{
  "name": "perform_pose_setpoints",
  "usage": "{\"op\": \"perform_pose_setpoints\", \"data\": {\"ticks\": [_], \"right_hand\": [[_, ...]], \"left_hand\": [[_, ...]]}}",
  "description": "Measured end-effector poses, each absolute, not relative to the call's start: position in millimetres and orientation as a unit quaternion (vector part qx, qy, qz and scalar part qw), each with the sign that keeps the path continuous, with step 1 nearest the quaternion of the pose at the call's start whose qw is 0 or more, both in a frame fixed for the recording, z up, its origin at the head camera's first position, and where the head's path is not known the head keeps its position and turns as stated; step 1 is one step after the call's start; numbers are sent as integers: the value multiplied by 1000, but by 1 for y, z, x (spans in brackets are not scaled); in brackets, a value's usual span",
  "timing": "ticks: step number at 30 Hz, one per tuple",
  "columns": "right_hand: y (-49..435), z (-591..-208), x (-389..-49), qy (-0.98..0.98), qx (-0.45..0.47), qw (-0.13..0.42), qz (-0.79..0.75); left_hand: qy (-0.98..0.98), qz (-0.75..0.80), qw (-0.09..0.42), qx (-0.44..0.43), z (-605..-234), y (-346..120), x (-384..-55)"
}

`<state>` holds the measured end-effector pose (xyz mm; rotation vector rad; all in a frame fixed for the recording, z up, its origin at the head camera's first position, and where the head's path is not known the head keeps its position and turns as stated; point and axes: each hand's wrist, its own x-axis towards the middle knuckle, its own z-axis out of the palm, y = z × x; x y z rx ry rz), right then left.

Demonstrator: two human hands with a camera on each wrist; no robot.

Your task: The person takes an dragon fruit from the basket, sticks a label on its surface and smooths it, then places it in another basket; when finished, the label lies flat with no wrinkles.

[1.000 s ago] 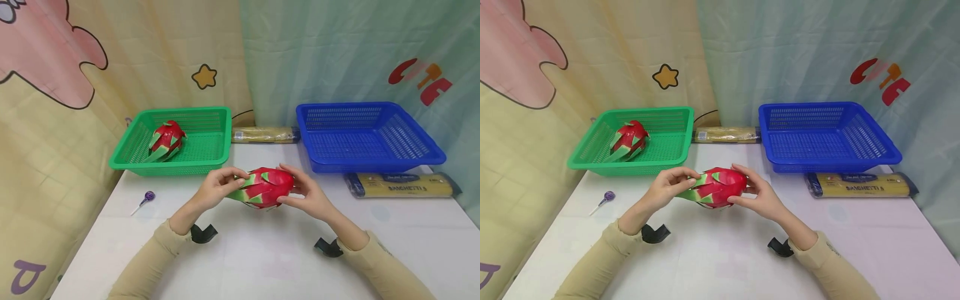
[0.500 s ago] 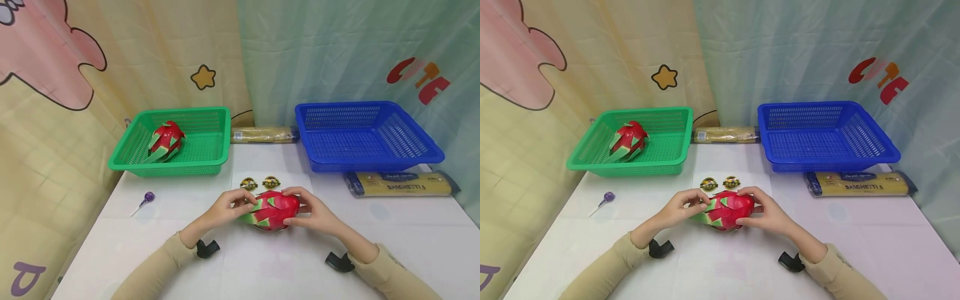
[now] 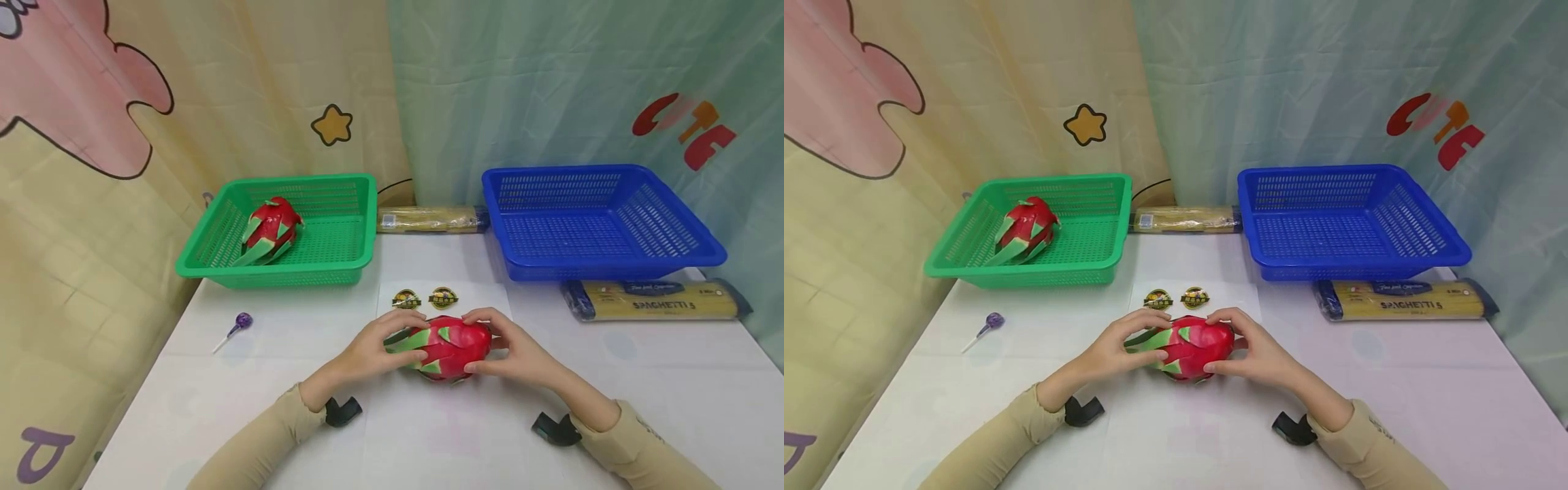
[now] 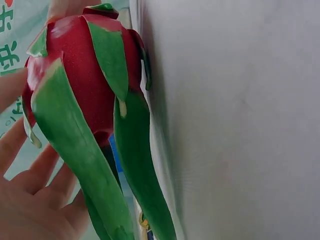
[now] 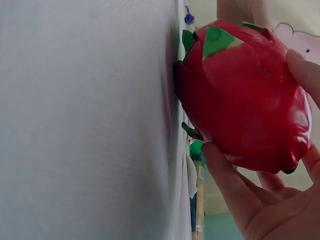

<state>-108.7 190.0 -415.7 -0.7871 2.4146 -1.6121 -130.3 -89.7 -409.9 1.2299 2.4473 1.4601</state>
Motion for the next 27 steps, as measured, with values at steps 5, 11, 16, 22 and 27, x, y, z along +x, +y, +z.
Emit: {"op": "perform_pose_setpoints", "data": {"ticks": [5, 11, 16, 22, 27], "right_hand": [[193, -418, -111, 806, -269, 74, -522], [195, -419, -112, 798, -298, 89, -517], [195, -418, -111, 800, -295, 106, -512], [196, -419, -111, 787, -299, 127, -525], [196, -419, -110, 779, -301, 127, -535]], "left_hand": [[773, 478, 45, 414, -413, -90, -132], [761, 494, 68, 414, -415, -92, -133], [767, 484, 70, 416, -414, -92, -131], [774, 487, 82, 397, -413, -90, -127], [790, 472, 96, 379, -412, -89, -126]]}}
